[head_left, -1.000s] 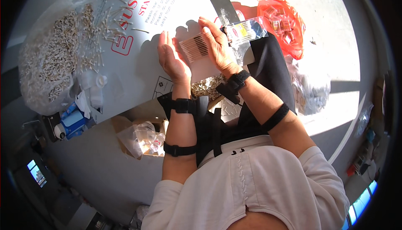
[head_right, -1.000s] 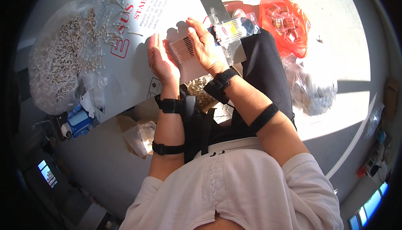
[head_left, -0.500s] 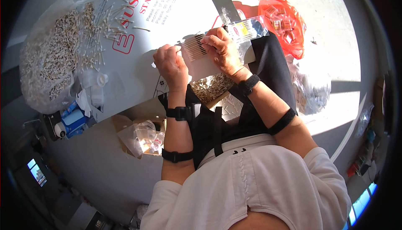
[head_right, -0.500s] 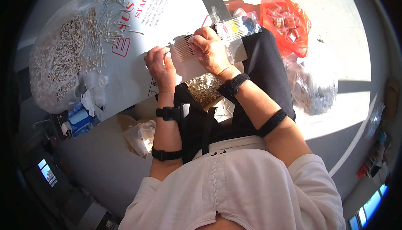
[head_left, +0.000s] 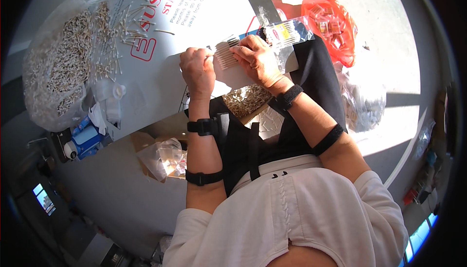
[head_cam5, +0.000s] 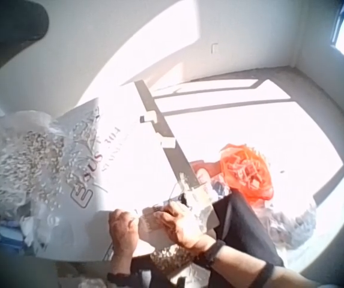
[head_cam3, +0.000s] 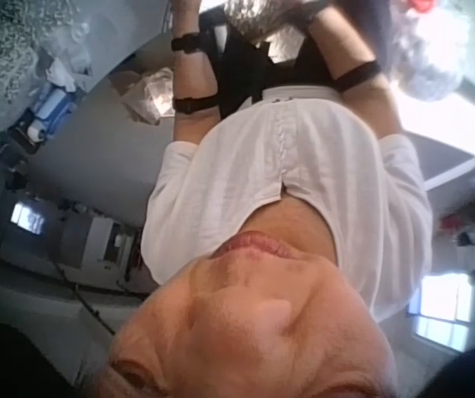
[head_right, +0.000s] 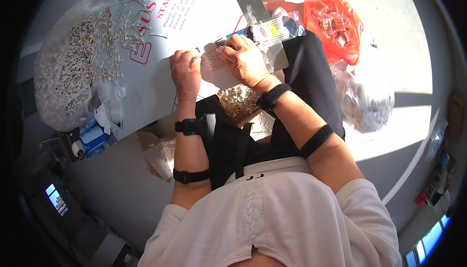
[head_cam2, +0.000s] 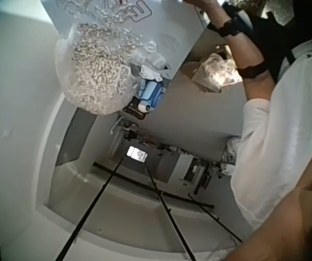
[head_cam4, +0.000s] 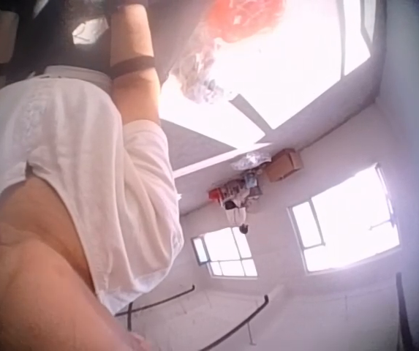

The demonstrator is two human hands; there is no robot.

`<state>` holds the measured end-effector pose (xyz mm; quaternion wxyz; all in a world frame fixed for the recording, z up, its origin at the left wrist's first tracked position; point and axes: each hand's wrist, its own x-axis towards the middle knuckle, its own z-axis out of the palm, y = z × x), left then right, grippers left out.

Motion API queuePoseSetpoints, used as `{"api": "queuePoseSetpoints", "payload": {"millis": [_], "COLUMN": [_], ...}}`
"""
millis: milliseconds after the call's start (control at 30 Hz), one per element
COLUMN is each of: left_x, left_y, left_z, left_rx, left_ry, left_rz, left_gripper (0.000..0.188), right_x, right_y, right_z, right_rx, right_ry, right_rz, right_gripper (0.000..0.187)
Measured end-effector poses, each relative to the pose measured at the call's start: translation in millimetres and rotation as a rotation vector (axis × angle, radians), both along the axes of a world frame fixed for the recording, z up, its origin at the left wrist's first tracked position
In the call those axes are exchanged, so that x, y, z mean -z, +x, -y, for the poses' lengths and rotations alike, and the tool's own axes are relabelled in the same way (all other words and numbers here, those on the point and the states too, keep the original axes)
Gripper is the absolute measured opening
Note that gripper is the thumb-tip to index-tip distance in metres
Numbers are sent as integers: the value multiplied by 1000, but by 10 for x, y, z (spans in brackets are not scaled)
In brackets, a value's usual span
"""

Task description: Package small metal pins into individual plastic sleeves on a production board.

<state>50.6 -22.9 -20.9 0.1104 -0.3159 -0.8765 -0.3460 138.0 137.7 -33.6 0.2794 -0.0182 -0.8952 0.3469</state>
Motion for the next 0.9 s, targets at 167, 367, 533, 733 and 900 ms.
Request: {"api": "queuePoseSetpoints", "payload": {"millis": [167,367,533,733,900], "left_x": [13,40,64,34,13], "left_y": [13,-8,-21,-20,-23], "left_z": [-20,-49,-31,-18,-39], "left_rx": [20,19,-27,4,64], "left_ry": [-39,-88,33,30,-93], "left_rz": [-28,-63,23,35,-51], "left_gripper": [18,15,14,14,17], "right_x": [-11,-15,-7,8,13], "right_y": [-1,2,-3,-1,-2], "right_z": [-3,-9,-13,-19,-1], "right_rx": [-5,-15,-17,-17,-9], "right_ry": [39,45,35,23,33], "right_rz": [17,-20,-16,-16,-3], "right_gripper": [13,17,17,19,18]}}
